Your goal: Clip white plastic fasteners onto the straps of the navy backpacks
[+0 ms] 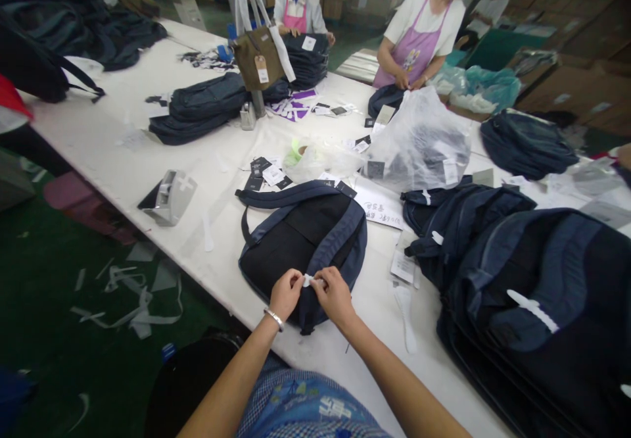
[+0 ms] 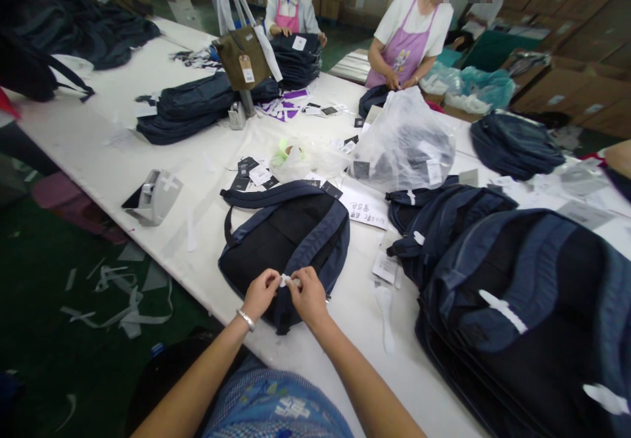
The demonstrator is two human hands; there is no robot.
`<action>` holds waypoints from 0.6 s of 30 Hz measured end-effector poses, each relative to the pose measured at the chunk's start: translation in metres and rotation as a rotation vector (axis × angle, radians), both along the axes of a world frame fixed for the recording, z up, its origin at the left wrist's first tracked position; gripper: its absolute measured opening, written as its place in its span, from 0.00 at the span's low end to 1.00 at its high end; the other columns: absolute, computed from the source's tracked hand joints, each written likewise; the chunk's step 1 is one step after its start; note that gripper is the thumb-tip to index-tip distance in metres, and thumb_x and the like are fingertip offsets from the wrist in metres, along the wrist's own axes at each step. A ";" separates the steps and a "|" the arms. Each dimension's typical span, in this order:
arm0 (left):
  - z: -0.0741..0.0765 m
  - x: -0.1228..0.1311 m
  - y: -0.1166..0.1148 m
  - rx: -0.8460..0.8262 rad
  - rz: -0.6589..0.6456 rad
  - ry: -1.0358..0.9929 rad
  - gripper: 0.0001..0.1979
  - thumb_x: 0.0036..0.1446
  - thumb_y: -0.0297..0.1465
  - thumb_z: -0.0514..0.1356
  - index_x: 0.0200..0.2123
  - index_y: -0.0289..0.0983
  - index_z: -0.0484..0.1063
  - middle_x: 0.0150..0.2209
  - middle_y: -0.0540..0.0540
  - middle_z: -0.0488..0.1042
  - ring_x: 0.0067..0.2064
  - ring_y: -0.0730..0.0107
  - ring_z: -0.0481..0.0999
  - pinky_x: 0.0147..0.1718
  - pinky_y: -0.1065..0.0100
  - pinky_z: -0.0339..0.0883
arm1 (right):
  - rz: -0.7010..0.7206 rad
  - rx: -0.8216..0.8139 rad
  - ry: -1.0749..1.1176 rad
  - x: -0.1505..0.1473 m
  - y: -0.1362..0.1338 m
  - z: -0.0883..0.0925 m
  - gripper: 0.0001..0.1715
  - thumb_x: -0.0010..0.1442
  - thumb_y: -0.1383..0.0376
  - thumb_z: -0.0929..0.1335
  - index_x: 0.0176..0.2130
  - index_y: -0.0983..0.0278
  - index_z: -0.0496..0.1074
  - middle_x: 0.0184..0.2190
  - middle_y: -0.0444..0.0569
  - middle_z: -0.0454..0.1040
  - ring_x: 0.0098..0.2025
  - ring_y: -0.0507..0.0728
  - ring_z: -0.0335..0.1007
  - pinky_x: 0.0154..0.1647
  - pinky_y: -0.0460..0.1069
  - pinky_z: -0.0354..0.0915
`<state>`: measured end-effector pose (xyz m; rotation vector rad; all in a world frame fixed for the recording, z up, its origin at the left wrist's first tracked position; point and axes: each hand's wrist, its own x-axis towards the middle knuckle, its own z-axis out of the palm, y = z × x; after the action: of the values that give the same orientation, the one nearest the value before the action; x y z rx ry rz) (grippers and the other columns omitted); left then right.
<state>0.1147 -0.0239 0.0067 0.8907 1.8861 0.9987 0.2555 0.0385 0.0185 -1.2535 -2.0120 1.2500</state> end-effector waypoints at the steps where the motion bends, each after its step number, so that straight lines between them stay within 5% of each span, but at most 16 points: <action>1: -0.002 0.001 -0.001 -0.005 -0.014 -0.018 0.09 0.53 0.38 0.57 0.28 0.39 0.69 0.25 0.51 0.71 0.27 0.71 0.71 0.24 0.73 0.65 | -0.027 -0.020 -0.013 -0.001 -0.005 0.000 0.09 0.58 0.58 0.66 0.35 0.61 0.70 0.29 0.47 0.70 0.29 0.54 0.65 0.33 0.48 0.61; 7: -0.002 0.008 -0.001 -0.014 0.001 -0.311 0.11 0.52 0.39 0.59 0.28 0.37 0.68 0.25 0.52 0.68 0.27 0.73 0.69 0.27 0.73 0.66 | -0.073 -0.137 0.067 -0.002 -0.014 -0.015 0.16 0.58 0.54 0.65 0.26 0.62 0.68 0.25 0.44 0.66 0.28 0.53 0.62 0.32 0.47 0.58; 12: 0.005 0.011 -0.003 -0.007 0.046 -0.632 0.14 0.52 0.41 0.62 0.31 0.35 0.68 0.27 0.52 0.66 0.28 0.78 0.66 0.28 0.76 0.63 | -0.188 -0.506 0.184 -0.005 -0.013 -0.020 0.15 0.57 0.54 0.64 0.27 0.62 0.66 0.22 0.42 0.65 0.26 0.52 0.61 0.27 0.46 0.57; 14: 0.004 0.011 -0.006 0.008 0.055 -0.717 0.15 0.51 0.42 0.62 0.32 0.36 0.68 0.27 0.52 0.66 0.27 0.78 0.66 0.27 0.76 0.62 | -0.193 -0.462 0.142 -0.006 -0.014 -0.016 0.14 0.58 0.55 0.64 0.26 0.62 0.66 0.22 0.42 0.65 0.26 0.52 0.61 0.28 0.46 0.57; 18: 0.006 0.006 -0.008 0.012 -0.052 -0.608 0.15 0.52 0.43 0.61 0.31 0.37 0.67 0.28 0.51 0.66 0.29 0.76 0.65 0.28 0.75 0.62 | -0.153 -0.084 -0.030 -0.002 -0.019 -0.008 0.13 0.59 0.58 0.63 0.26 0.61 0.67 0.28 0.45 0.67 0.33 0.54 0.63 0.36 0.48 0.58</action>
<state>0.1212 -0.0322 0.0123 0.5515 1.3363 1.0979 0.2537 0.0198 0.0102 -1.4442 -1.8615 1.2602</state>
